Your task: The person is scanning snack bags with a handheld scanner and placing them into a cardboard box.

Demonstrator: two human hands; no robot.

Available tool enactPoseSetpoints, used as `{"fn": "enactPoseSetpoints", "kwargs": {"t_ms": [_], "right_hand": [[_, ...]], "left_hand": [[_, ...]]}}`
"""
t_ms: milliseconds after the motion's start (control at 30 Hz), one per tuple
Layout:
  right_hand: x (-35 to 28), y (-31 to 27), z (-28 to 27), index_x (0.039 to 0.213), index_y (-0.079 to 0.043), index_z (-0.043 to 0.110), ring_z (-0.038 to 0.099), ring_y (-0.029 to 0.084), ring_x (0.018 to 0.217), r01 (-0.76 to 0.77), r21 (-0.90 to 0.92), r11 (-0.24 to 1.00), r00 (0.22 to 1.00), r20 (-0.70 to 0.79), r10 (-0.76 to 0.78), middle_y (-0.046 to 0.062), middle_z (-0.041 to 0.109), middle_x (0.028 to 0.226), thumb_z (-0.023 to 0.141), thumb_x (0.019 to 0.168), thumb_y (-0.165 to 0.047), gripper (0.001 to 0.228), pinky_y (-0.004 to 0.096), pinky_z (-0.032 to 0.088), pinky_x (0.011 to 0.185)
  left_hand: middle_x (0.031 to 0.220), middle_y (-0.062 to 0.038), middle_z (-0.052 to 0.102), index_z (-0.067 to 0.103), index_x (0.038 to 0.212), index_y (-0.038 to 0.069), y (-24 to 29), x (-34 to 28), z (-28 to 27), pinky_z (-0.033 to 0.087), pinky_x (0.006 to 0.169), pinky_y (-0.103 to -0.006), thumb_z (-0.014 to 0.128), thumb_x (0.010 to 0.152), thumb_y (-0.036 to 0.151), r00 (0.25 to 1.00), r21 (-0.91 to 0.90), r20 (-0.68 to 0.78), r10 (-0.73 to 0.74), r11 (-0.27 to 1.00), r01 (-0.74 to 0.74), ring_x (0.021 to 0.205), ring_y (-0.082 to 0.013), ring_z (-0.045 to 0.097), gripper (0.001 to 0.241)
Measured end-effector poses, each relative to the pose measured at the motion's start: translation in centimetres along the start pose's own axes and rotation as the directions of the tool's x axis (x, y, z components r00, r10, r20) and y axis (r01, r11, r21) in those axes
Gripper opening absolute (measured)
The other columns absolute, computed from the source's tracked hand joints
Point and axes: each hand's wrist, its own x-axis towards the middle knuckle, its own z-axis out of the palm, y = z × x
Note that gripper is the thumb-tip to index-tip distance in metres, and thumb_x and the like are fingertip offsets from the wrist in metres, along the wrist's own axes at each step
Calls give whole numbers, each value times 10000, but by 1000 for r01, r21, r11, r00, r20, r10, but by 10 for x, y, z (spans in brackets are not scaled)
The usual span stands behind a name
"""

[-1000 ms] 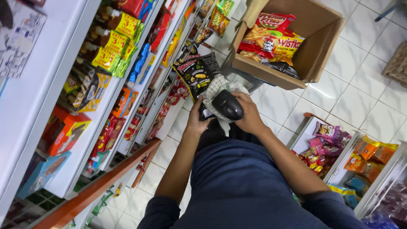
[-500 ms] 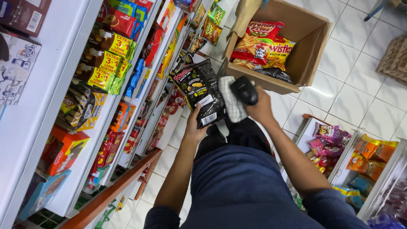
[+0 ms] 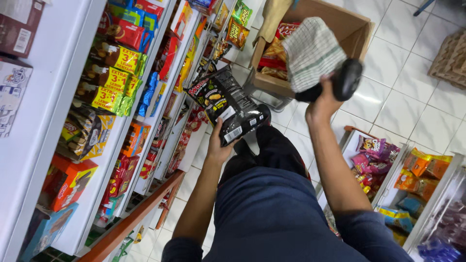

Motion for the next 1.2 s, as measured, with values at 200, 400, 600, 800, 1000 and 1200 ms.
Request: {"fn": "enactPoseSetpoints", "kwargs": {"t_ms": [200,400,600,800,1000,1200], "right_hand": [[-27,42,-77,1034,-35,673,642,181,827,-420,-396,817,901,-71,429,51,673,940,718,849,-12,192,363,535,684],[-57,13,-69,1028,-56,663,610,164,704,-358,-625,693,900,-34,434,39,634,878,776,906,-154,193,379,573,639],[-103,-48,-40,997,14,678,661,162,662,-146,-786,601,809,256,530,96,685,772,730,965,-168,192,331,540,644],[-149,-72,-13,950,-4,715,661,126,640,71,-874,482,528,443,725,39,709,729,757,909,-210,215,289,544,618],[-164,-67,-13,929,-16,724,660,132,636,158,-860,485,429,503,750,48,706,710,765,910,-247,235,293,533,614],[-151,-80,10,970,-24,711,631,137,679,197,-811,551,485,569,664,53,686,743,770,914,-228,220,297,506,639]], "left_hand": [[1334,-81,645,528,1443,110,-3,17,18,512,1019,-471,734,918,461,987,24,150,51,998,-55,1212,-258,634,664],[1296,-72,637,523,1413,91,-15,24,29,535,1023,-416,765,910,78,959,142,270,80,982,-122,1192,-231,640,558],[1257,-88,661,533,1380,84,-20,28,28,560,970,-410,696,924,85,987,44,149,65,996,-73,1149,-242,658,484],[1259,-103,656,535,1383,70,-17,19,27,555,959,-416,670,958,110,988,59,101,120,990,-126,1134,-250,654,447],[1288,-116,652,522,1409,46,-17,2,28,543,989,-411,670,966,97,963,52,166,213,973,-224,1156,-249,655,470],[1283,-118,631,500,1409,41,-21,-11,52,534,992,-409,676,919,32,950,188,87,298,932,-310,1149,-238,643,521]]}}
